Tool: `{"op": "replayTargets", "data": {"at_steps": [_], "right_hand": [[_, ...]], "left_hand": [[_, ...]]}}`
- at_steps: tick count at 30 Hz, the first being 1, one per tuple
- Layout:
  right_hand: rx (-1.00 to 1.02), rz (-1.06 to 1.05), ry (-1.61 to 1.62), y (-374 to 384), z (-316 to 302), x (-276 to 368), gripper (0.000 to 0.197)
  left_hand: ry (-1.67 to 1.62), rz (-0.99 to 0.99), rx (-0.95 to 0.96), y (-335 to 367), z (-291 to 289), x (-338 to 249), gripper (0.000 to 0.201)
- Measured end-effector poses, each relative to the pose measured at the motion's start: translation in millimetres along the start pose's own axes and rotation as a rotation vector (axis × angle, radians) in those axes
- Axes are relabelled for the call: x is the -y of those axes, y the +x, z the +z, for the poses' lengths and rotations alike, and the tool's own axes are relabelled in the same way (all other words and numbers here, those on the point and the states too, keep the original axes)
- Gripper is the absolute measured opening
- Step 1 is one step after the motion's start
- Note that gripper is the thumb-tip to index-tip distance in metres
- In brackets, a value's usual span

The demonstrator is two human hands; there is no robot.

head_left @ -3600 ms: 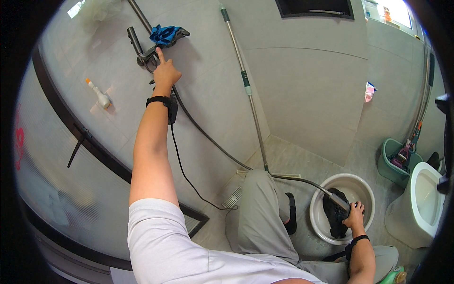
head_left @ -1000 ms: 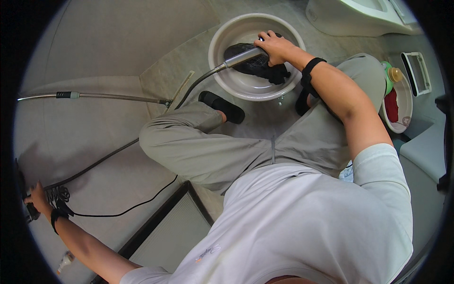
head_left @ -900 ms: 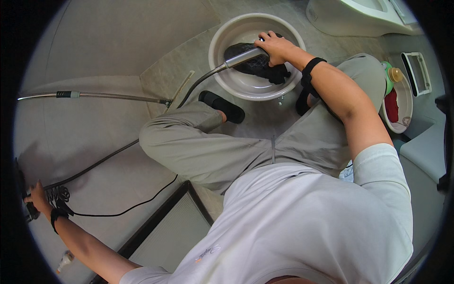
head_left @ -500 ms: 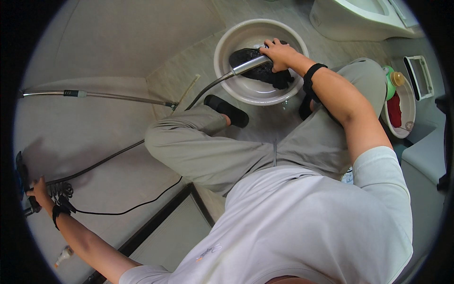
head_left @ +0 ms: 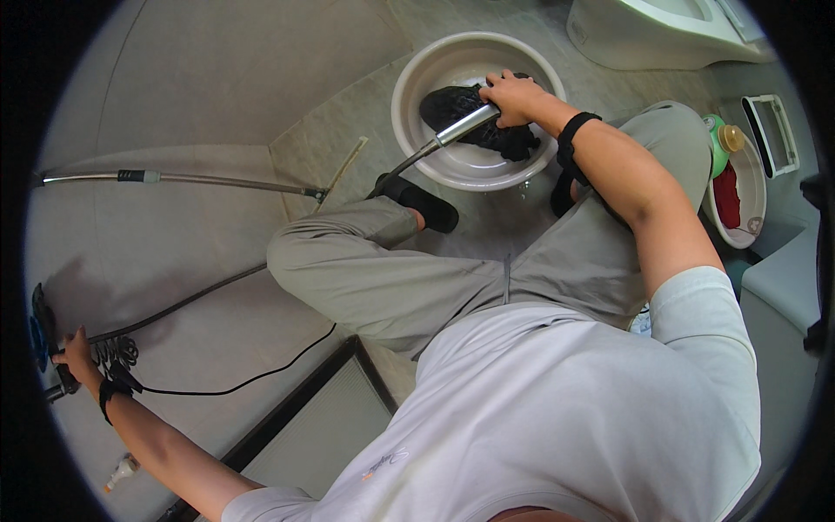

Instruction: The person washes a black garment by hand in a white basin filled with soapy water. They repeatedly submerge, agitate, and wring the fabric, then drain the soapy water into a toilet and refill the basin with clean water from a handheld shower head to rinse the garment.

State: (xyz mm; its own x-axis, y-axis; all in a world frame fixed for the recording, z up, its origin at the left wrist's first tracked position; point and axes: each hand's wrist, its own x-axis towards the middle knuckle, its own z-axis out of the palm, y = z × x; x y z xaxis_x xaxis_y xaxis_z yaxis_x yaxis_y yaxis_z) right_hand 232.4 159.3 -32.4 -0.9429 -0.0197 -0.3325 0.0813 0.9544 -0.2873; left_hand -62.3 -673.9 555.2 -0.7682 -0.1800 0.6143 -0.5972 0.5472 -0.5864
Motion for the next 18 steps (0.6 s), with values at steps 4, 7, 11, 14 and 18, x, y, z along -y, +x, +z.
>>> {"op": "replayTargets", "data": {"at_steps": [4, 7, 11, 14, 18], "right_hand": [[-0.002, -0.002, -0.001, 3.1, 0.9, -0.8, 0.062], [0.003, -0.001, -0.010, 4.8, 1.7, -1.0, 0.060], [-0.005, -0.002, -0.004, 4.3, 2.3, -1.9, 0.058], [-0.010, 0.000, 0.000, 3.5, 2.3, -3.0, 0.057], [-0.024, -0.005, 0.007, 2.2, 2.4, -3.3, 0.054]], "left_hand": [[-0.110, -0.032, 0.070, 0.2, -2.3, -3.0, 0.077], [-0.044, -0.002, 0.042, -3.1, -7.8, -5.4, 0.077], [-0.090, -0.022, 0.052, -11.9, -18.4, -8.6, 0.076], [-0.119, -0.037, 0.063, -16.8, -25.4, -11.2, 0.076], [-0.101, -0.046, 0.071, -18.3, -29.0, -12.8, 0.076]]}}
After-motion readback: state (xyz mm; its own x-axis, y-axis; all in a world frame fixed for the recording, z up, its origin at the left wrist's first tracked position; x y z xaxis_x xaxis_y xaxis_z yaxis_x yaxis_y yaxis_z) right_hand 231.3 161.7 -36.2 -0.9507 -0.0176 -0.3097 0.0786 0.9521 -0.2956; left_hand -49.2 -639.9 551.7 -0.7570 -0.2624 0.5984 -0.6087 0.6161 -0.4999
